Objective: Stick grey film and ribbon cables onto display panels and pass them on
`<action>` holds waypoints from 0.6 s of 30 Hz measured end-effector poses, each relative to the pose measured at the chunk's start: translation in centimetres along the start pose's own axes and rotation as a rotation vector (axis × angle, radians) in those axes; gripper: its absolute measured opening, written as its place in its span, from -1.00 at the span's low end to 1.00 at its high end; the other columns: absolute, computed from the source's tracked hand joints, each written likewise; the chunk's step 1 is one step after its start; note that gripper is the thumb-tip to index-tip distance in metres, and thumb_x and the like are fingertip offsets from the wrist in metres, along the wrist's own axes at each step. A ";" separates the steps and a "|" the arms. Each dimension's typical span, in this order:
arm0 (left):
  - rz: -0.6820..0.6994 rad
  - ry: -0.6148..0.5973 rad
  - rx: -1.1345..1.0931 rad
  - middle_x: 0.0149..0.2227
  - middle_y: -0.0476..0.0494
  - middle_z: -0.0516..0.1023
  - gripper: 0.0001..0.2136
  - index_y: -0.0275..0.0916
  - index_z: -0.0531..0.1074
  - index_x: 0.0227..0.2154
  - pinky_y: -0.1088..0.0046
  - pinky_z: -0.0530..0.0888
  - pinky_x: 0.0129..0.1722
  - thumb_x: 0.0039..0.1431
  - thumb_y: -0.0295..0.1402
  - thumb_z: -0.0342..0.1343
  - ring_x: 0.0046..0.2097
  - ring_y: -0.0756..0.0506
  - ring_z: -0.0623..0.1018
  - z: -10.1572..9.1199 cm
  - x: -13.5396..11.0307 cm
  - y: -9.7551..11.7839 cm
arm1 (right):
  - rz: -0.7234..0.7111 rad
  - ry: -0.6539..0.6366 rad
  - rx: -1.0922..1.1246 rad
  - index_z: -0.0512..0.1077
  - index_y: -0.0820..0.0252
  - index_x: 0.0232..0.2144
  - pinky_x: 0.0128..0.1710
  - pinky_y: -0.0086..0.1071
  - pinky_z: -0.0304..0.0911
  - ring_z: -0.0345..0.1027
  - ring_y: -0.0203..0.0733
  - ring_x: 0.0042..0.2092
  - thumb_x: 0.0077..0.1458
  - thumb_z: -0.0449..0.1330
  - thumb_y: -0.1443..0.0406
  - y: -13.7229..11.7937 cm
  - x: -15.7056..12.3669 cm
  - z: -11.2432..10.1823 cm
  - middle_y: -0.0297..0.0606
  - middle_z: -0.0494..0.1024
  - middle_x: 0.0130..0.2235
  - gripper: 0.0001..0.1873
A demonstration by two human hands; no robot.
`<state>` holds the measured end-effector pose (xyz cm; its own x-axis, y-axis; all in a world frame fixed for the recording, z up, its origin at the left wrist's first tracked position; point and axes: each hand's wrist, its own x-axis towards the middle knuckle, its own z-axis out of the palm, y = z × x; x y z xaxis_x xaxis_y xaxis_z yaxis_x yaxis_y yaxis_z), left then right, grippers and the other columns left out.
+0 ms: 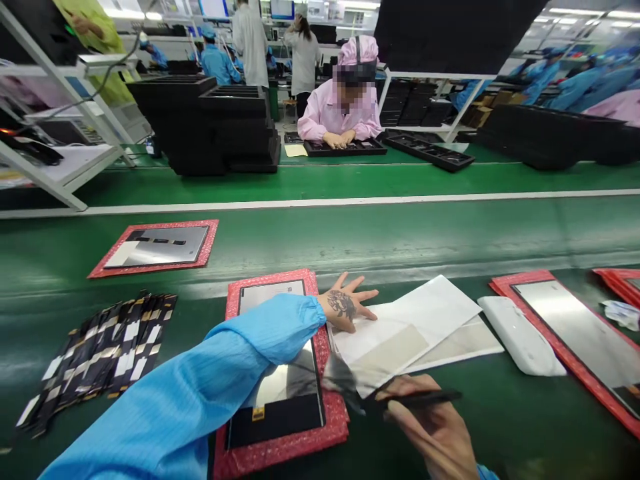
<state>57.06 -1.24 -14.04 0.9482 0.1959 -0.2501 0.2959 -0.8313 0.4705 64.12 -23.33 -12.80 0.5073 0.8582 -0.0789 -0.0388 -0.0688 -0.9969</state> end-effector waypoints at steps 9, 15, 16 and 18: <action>-0.354 0.476 -0.650 -0.28 -0.15 0.60 -0.81 -0.18 0.49 -0.38 0.29 0.46 -0.17 0.12 -0.18 0.09 -0.20 -0.17 0.55 -0.5 -11.7 2.7 | 0.092 0.080 0.149 0.51 0.08 -0.53 -0.65 -0.35 0.38 0.41 -0.13 -0.56 -0.33 0.52 0.16 -0.4 0.4 1.0 -0.26 0.56 -0.49 -0.69; -0.635 0.350 -1.278 -0.65 0.02 0.35 -0.45 -0.22 0.30 -0.55 0.53 0.08 -0.69 0.00 0.25 0.00 -0.67 0.08 0.24 5.9 -20.4 4.7 | 0.126 0.071 0.185 0.49 0.04 -0.51 -0.59 -0.45 0.34 0.34 -0.25 -0.53 -0.31 0.52 0.08 -1.8 -1.7 4.2 -0.33 0.54 -0.46 -0.65; -0.634 0.347 -1.413 -0.65 0.03 0.35 -0.44 -0.23 0.31 -0.54 0.54 0.03 -0.71 -0.05 0.27 0.04 -0.69 0.09 0.23 6.7 -21.0 5.1 | 0.140 0.069 0.187 0.48 0.03 -0.51 -0.59 -0.46 0.34 0.34 -0.26 -0.53 -0.33 0.52 0.07 -2.0 -2.0 4.6 -0.34 0.53 -0.46 -0.63; -0.627 0.367 -1.669 -0.65 0.04 0.36 -0.47 -0.23 0.31 -0.53 0.55 -0.01 -0.73 -0.16 0.20 0.23 -0.69 0.11 0.24 7.8 -21.9 5.9 | 0.155 0.045 0.179 0.48 0.03 -0.51 -0.59 -0.46 0.34 0.34 -0.25 -0.52 -0.35 0.53 0.06 -2.1 -2.5 5.3 -0.34 0.53 -0.45 -0.62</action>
<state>37.15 -14.44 -12.40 0.5702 0.5226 -0.6338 0.1529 0.6905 0.7070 58.40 -22.64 -10.48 0.5209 0.8207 -0.2346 -0.2692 -0.1028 -0.9576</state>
